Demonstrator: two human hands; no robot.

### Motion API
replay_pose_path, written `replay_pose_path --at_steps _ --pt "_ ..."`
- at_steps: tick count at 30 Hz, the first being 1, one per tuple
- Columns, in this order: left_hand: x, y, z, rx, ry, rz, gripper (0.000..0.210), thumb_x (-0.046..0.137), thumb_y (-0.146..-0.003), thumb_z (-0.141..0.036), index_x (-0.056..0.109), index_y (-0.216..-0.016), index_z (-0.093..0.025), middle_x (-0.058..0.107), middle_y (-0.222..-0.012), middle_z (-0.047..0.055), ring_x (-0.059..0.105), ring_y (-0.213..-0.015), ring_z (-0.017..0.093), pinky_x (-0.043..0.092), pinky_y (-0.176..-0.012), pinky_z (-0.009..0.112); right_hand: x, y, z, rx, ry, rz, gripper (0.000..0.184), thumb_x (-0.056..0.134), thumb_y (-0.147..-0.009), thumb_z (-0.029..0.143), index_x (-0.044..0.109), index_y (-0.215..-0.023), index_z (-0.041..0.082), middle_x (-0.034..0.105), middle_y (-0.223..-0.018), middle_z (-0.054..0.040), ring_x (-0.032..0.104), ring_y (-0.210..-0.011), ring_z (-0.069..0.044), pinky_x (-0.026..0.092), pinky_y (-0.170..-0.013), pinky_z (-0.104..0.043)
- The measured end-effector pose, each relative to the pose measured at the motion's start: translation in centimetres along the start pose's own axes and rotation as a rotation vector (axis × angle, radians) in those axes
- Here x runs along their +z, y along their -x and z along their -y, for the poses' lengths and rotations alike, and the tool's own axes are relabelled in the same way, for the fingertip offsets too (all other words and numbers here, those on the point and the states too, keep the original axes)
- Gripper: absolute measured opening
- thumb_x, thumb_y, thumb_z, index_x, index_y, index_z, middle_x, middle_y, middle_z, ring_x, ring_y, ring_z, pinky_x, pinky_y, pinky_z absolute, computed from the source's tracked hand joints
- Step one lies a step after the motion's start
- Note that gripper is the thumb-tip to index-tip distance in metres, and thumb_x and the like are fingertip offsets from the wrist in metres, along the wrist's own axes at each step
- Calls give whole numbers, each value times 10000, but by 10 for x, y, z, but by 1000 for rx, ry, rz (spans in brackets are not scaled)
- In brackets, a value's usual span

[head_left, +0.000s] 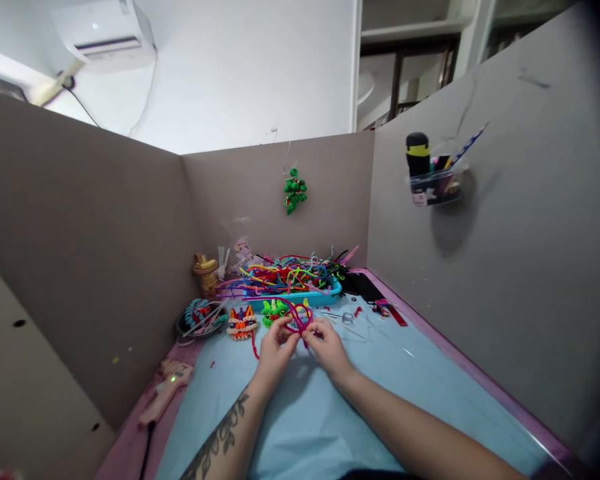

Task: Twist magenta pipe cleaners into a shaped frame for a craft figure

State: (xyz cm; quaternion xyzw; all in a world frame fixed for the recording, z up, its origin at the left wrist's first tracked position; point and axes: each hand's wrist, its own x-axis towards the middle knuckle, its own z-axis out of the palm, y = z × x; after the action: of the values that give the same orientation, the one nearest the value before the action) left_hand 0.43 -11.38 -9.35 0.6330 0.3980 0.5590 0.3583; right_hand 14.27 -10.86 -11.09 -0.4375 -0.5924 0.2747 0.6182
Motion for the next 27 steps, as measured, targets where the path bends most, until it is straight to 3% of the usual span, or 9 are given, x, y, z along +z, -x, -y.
replay_pose_path --at_steps 7,16,27 --pt "-2 -1 2 21 -19 -4 318 620 -719 -259 518 -1004 -161 553 -638 -26 539 -587 115 415 -571 224 2 1 -6 52 -95 34 218 622 -702 386 620 -659 173 548 -851 -62 543 -823 -201 471 -684 -288" --pt "-2 2 2 90 -120 53 297 563 -760 -251 509 -1041 -173 570 -688 -10 557 -638 132 433 -616 245 2 1 3 42 -70 81 218 551 -735 334 506 -584 183 502 -710 -11 500 -699 -161 428 -637 -260" --pt "-4 0 0 87 -113 54 267 572 -752 -245 488 -997 -179 535 -673 -26 542 -635 129 414 -631 246 2 6 13 62 -108 88 190 563 -733 313 548 -604 174 493 -711 -3 490 -645 -133 418 -595 -236"
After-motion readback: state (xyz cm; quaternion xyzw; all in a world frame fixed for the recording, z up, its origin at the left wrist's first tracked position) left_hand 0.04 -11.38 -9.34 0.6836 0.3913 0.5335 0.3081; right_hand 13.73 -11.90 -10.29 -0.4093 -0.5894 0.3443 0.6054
